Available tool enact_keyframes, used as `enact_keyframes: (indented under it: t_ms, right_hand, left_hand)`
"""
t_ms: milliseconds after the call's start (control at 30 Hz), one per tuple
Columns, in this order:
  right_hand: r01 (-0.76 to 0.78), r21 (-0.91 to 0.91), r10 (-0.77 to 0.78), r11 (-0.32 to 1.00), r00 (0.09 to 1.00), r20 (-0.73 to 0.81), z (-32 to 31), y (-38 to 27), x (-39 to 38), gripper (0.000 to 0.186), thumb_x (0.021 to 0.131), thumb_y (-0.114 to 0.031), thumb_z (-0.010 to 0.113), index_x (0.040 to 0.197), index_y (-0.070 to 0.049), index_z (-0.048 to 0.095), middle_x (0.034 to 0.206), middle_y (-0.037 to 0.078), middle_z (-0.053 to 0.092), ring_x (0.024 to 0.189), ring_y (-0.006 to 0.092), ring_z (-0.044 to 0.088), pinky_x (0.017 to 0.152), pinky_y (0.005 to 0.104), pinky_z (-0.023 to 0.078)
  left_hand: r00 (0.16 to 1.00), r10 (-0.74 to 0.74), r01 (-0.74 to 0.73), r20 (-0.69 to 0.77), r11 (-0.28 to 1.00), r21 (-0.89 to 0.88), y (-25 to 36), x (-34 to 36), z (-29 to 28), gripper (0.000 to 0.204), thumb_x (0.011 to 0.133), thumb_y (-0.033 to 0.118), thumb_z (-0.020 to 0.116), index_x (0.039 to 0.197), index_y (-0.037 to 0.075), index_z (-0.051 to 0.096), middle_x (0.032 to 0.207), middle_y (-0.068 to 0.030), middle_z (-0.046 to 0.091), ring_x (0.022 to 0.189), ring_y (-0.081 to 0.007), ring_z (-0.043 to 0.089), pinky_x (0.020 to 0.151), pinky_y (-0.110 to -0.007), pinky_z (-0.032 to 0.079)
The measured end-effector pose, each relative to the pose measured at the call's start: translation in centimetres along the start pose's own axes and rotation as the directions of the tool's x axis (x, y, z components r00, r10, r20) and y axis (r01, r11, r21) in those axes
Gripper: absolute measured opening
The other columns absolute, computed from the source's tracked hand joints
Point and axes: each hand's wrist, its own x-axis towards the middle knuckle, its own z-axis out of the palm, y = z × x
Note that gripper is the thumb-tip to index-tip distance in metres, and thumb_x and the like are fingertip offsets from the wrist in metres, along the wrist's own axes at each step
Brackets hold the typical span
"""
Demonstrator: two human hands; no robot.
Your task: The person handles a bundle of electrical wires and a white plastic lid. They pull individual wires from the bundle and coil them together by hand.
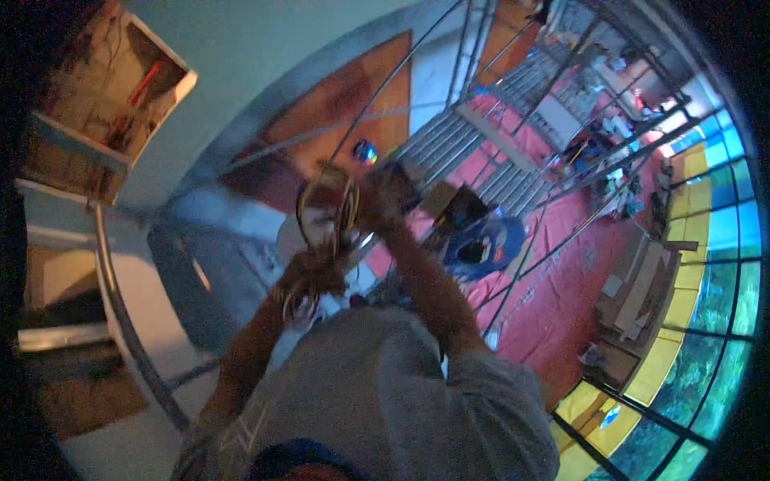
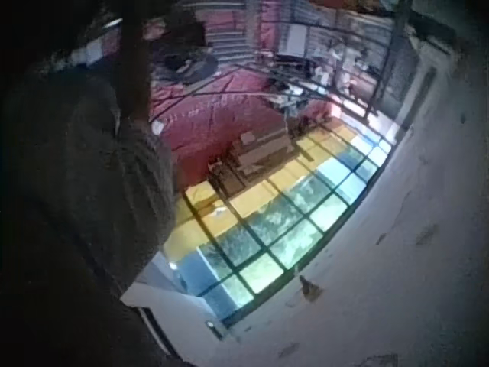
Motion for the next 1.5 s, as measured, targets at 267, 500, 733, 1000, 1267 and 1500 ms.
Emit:
enact_keyframes:
  t_ms: [267,500,733,1000,1267,1500]
  right_hand:
    - [-0.142,0.185,0.03,0.972,0.863,0.505,7.0,-2.5,-2.7,0.056,0.092,-0.026,0.067,0.139,-0.003,0.048,0.128,0.015,0.059,0.112,0.0291,0.058,0.097,0.0459,0.047]
    - [0.142,0.158,-0.21,0.977,0.759,0.616,10.1,-10.6,-3.6,0.062,0.09,-0.027,0.071,0.142,-0.005,0.046,0.126,0.013,0.06,0.11,0.023,0.058,0.096,0.0444,0.049]
    - [-0.114,-0.054,0.113,0.992,0.993,-0.017,7.7,-6.3,-1.1,0.037,0.09,-0.023,0.071,0.12,-0.009,0.055,0.095,0.004,0.062,0.075,0.0123,0.062,0.063,0.0287,0.052]
    - [-0.222,-0.308,0.04,0.925,0.864,-0.502,2.8,5.7,0.7,0.026,0.09,-0.029,0.069,0.097,-0.007,0.056,0.079,0.003,0.054,0.07,0.0123,0.053,0.061,0.0344,0.046]
    - [-0.216,-0.436,-0.02,0.873,0.88,-0.475,0.6,10.9,2.9,0.024,0.092,-0.023,0.067,0.105,-0.005,0.058,0.095,0.007,0.059,0.089,0.0166,0.057,0.079,0.035,0.048]
    - [-0.286,-0.249,0.327,0.925,0.935,0.14,0.4,4.3,-1.8,0.056,0.103,-0.025,0.052,0.152,-0.008,0.031,0.147,0.016,0.045,0.136,0.023,0.042,0.11,0.0408,0.039]
  left_hand:
    - [0.926,0.226,0.117,0.302,0.589,-0.8,-4.4,-0.8,-0.2,0.051,0.09,0.02,0.068,0.137,0.007,0.052,0.124,-0.0108,0.062,0.102,-0.0297,0.064,0.087,-0.04,0.054]
    - [0.987,0.131,-0.134,0.091,0.99,0.033,-7.3,-0.9,-6.7,0.044,0.095,0.017,0.063,0.135,0.005,0.052,0.125,-0.0122,0.061,0.105,-0.0279,0.062,0.09,-0.04,0.053]
    - [0.969,-0.182,0.182,-0.166,0.983,-0.017,3.7,0.2,2.0,0.036,0.086,0.018,0.074,0.116,0.005,0.059,0.075,-0.0008,0.057,0.055,-0.0123,0.053,0.051,-0.031,0.045]
    - [0.934,0.129,0.037,-0.332,0.892,0.451,-6.2,8.9,-3.5,0.033,0.09,0.025,0.069,0.111,0.002,0.058,0.075,-0.0064,0.062,0.056,-0.02,0.06,0.051,-0.038,0.049]
    - [0.857,0.426,-0.079,-0.291,0.666,0.742,-9.1,12.1,-6.1,0.031,0.096,0.027,0.062,0.109,-0.001,0.06,0.094,-0.0153,0.063,0.08,-0.0254,0.059,0.071,-0.044,0.049]
    - [0.708,0.566,-0.127,-0.422,0.69,0.713,-1.7,4.0,-5.6,0.023,0.096,0.022,0.062,0.11,0.005,0.059,0.098,-0.0078,0.065,0.061,-0.017,0.055,0.054,-0.036,0.049]
